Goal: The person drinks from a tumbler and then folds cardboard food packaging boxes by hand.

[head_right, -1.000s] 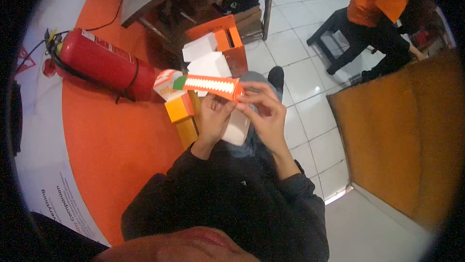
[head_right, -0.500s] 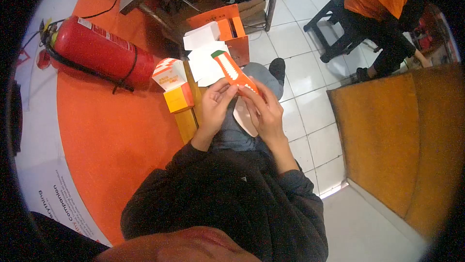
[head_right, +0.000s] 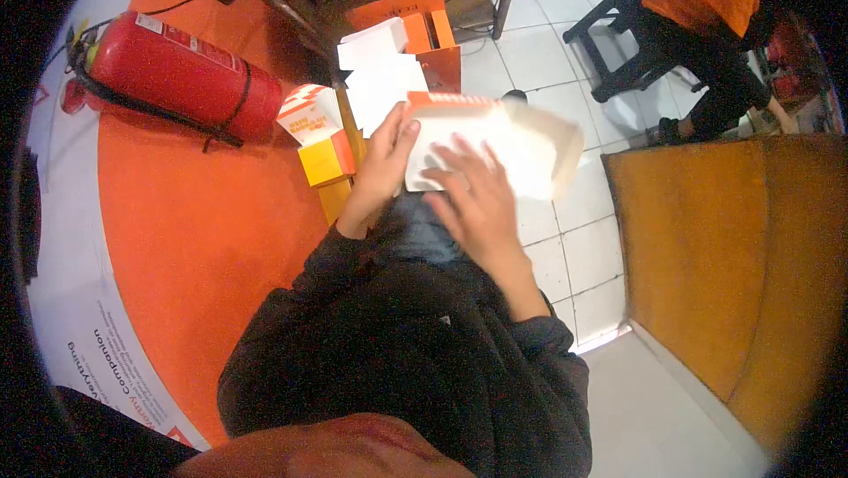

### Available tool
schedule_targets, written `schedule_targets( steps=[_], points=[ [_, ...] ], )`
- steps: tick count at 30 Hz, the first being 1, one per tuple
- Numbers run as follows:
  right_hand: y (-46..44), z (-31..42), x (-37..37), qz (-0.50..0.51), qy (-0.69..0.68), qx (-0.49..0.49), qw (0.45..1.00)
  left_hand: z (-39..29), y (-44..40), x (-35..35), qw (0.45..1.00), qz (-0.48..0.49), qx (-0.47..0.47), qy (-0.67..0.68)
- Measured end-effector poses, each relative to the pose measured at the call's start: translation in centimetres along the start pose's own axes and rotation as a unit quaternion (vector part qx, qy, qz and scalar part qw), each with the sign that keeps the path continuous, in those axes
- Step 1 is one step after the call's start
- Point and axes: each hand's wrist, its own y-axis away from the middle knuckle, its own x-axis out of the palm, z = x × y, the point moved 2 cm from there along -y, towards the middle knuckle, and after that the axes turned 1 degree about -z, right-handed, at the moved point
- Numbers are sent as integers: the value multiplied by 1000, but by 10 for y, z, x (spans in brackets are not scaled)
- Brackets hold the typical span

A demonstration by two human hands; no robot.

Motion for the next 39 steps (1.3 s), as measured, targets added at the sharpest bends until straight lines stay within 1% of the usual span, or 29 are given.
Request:
schedule_targets(
  steps=[1, 2, 3, 4, 5, 6, 7, 9, 10, 11, 12, 14, 15, 18, 19, 21, 22, 23, 24, 27, 29, 30, 32, 33, 35, 36, 38, 39],
  points=[
    [2, 6, 11, 42, -29, 42, 998, 12, -3, 5, 996, -27, 12, 82],
    [8, 1, 18, 38, 6, 24, 999, 26, -7, 7, 985, -54, 25, 163],
    [14, -8, 26, 34, 41, 5, 999, 37, -10, 7, 972, 11, -16, 234],
    [18, -17, 33, 30, 76, -15, 997, 46, -11, 7, 968, 15, -31, 248],
    [15, -19, 31, -30, 46, -25, 998, 46, -10, 8, 963, 16, -47, 263],
    [15, -20, 27, -29, 17, -18, 999, 45, -7, 8, 958, 19, -65, 278],
    [14, -20, 21, -29, -13, -11, 999, 43, -3, 8, 980, -13, -36, 194],
    [8, -19, 14, -50, -58, -14, 997, 9, 5, 0, 996, -31, 81, 38],
    [8, -20, 13, -60, -85, 13, 995, -4, 6, -3, 988, -39, 142, -41],
    [10, -20, 13, -68, -111, 41, 991, -7, 5, -5, 974, -24, 183, -131],
    [11, -21, 12, -75, -138, 70, 985, -10, 5, -6, 949, -15, 227, -217],
    [14, -21, 9, -110, -177, 130, 969, -4, 7, -11, 937, 111, 229, -241],
    [14, -21, 7, -128, -196, 159, 959, 3, 8, -5, 962, 100, 185, -174],
    [14, -24, -3, -157, -140, 178, 961, 6, 20, 0, 954, 128, 183, -198],
    [14, -23, -7, -149, -128, 194, 961, 3, 24, 5, 956, 80, 227, -167],
    [16, -22, -3, -224, -204, 242, 922, -3, 29, 21, 944, -19, 312, -102],
    [17, -23, -2, -260, -241, 264, 897, -6, 30, 21, 934, -30, 326, -142],
    [20, -24, 0, -275, -298, 264, 875, -10, 30, 20, 922, -42, 338, -182],
    [21, -26, 0, -260, -299, 240, 886, -13, 31, 19, 909, -53, 349, -222],
    [24, -35, 0, -201, -301, 178, 915, -14, 36, 19, 897, -67, 336, -280],
    [24, -37, 1, -150, -303, 149, 929, -10, 35, 17, 910, -33, 309, -276],
    [24, -37, 1, -139, -282, 127, 941, -9, 35, 16, 915, -16, 296, -274],
    [23, -36, 2, -116, -240, 83, 960, -9, 33, 13, 924, 37, 312, -219],
    [21, -34, 1, -114, -224, 81, 964, -9, 34, 13, 927, 64, 318, -190],
    [16, -29, 0, -110, -192, 75, 972, -6, 35, 14, 945, 68, 293, -130],
    [17, -30, 2, -93, -207, 98, 969, -3, 36, 16, 952, 70, 280, -99],
    [22, -33, 9, -63, -234, 143, 960, 6, 40, 23, 978, 22, 205, 1],
    [23, -34, 10, -67, -228, 134, 962, 9, 41, 24, 985, -3, 167, 51]
  ],
)
